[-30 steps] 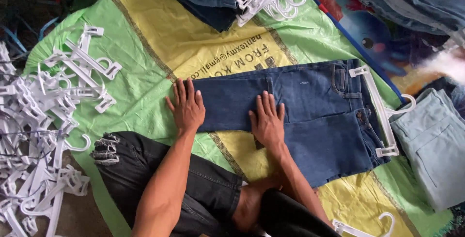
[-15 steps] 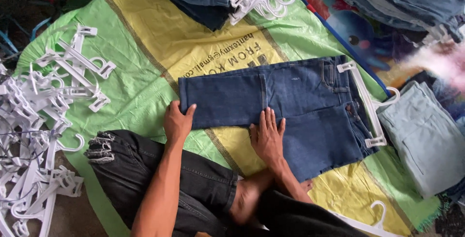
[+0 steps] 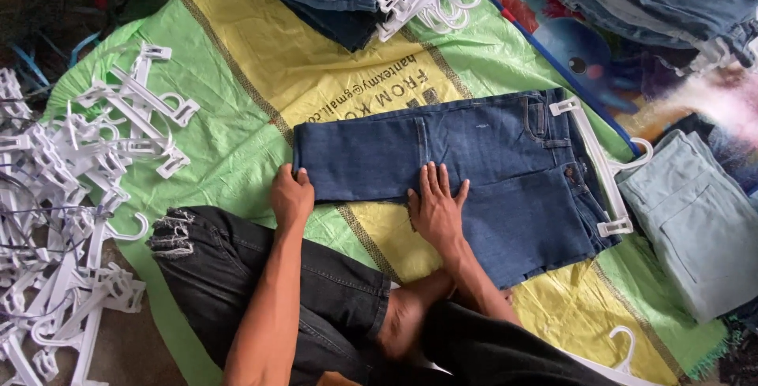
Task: The person folds a pair of dark blue jeans on a green and yellow tarp, then places them aside. They then unfold a pair of light blue jeans, smooth them out, and attach a white plastic hanger to the waistband before folding them again.
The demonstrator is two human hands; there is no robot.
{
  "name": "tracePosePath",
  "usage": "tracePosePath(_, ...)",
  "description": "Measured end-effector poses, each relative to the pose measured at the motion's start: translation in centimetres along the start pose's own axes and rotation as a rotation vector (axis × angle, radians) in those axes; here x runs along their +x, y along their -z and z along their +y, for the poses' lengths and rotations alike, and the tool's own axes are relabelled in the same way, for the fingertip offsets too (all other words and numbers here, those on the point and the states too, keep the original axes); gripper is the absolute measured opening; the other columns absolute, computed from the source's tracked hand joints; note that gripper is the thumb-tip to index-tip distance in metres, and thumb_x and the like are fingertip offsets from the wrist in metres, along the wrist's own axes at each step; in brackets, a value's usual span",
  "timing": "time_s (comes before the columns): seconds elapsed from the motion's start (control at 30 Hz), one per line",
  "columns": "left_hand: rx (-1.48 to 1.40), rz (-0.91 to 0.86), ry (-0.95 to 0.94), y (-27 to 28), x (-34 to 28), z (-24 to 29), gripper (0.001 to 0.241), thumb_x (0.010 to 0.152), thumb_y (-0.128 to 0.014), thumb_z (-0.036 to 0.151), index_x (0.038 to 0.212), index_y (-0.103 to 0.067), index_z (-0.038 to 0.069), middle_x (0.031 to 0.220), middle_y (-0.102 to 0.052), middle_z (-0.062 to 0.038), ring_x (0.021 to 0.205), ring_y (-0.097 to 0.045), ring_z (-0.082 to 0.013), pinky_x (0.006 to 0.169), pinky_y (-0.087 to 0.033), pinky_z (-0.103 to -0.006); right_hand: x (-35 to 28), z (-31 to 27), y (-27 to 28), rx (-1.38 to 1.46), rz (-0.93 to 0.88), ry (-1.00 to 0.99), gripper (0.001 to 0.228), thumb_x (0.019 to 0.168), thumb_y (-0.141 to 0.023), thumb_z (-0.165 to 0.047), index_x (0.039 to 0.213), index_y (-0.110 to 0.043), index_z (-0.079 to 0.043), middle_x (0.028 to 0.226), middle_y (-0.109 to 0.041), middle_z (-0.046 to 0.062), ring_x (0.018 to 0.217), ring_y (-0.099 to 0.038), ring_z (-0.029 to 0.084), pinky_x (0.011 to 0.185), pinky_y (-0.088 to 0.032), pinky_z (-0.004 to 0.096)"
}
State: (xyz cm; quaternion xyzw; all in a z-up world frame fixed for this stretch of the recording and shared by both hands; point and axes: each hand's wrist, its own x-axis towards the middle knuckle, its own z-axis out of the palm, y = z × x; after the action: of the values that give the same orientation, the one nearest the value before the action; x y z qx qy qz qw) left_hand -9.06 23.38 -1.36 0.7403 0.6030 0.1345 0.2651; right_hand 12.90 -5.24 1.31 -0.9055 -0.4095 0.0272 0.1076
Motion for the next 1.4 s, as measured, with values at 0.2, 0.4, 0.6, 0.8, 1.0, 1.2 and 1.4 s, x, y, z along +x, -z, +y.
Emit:
tracePosePath(0.2,-0.031,0.27,-0.675,4.6,-1.7,7.7,0.047,0.124,-0.061,0.019,0.167,-0.072,0.002,0.164,-0.072,-0.03,0.149,-0.067,-0.0566,0.12,-0.055,-0.0676,0.5,-0.3,-1.0,-0.029,0.064,-0.015,0.069,0.126,-0.051,-0.044,0.184,-0.055,-0.007,0.198,-0.045,0.017,0.185,-0.035,0.043,0.138,-0.017,0.091)
tracePosePath(0.4,0.253,-0.049,-0.58,0.7,-1.0,10.5,0.067,0.132,-0.04,0.047,0.191,-0.047,0.013,0.196,-0.046,-0.021,0.183,-0.033,-0.0496,0.141,-0.03,-0.0771,7.1,-2.9,1.4,0.035,0.087,0.26,0.067,0.128,-0.05,-0.044,0.189,-0.049,-0.017,0.202,-0.038,0.008,0.187,-0.033,0.033,0.143,-0.017,0.083)
tracePosePath(0.6,0.393,-0.009,-0.424,-0.5,0.5,7.3,0.068,0.132,-0.04,0.05,0.193,-0.041,0.019,0.203,-0.032,-0.013,0.186,-0.028,-0.0421,0.143,-0.025,-0.0801,9.5,0.5,-0.2,0.037,0.013,0.183,0.071,0.13,-0.043,-0.055,0.192,-0.045,-0.019,0.203,-0.035,0.003,0.186,-0.033,0.03,0.144,-0.017,0.081)
tracePosePath(0.8,0.223,0.083,-0.438,-1.2,1.9,4.9,0.074,0.124,-0.064,0.049,0.189,-0.051,0.015,0.196,-0.045,-0.012,0.176,-0.047,-0.0403,0.136,-0.041,-0.0749,7.7,-1.3,0.6,0.074,0.053,0.115,0.067,0.128,-0.052,-0.049,0.179,-0.061,-0.006,0.197,-0.045,0.018,0.182,-0.042,0.038,0.141,-0.026,0.084)
tracePosePath(1.0,0.057,-0.034,-0.009,-1.5,1.8,-2.9,0.066,0.1,-0.093,0.071,0.143,-0.08,0.024,0.125,-0.088,-0.01,0.121,-0.086,-0.0368,0.104,-0.067,-0.0562,-0.6,-2.5,-0.8,0.112,0.06,0.212,0.074,0.111,-0.067,-0.038,0.173,-0.061,0.003,0.189,-0.05,0.033,0.178,-0.045,0.048,0.143,-0.033,0.071)
tracePosePath(1.2,-0.524,-0.195,0.181,7.9,-1.5,9.5,0.06,0.096,-0.101,0.05,0.145,-0.082,0.023,0.135,-0.086,-0.018,0.127,-0.082,-0.0375,0.104,-0.064,-0.0553,-2.7,-1.9,-1.2,0.182,-0.006,0.278,0.093,0.102,-0.07,-0.029,0.184,-0.045,0.006,0.196,-0.037,0.034,0.183,-0.032,0.051,0.149,-0.02,0.068)
tracePosePath(1.4,-0.822,-0.339,-0.012,17.4,-11.2,26.9,0.06,0.096,-0.098,0.03,0.149,-0.075,0.012,0.12,-0.085,-0.021,0.113,-0.08,-0.0344,0.102,-0.067,-0.0555,-2.3,-2.2,-0.8,0.276,0.028,0.228,0.093,0.107,-0.079,-0.027,0.186,-0.042,0.006,0.195,-0.04,0.032,0.182,-0.036,0.049,0.148,-0.019,0.068)
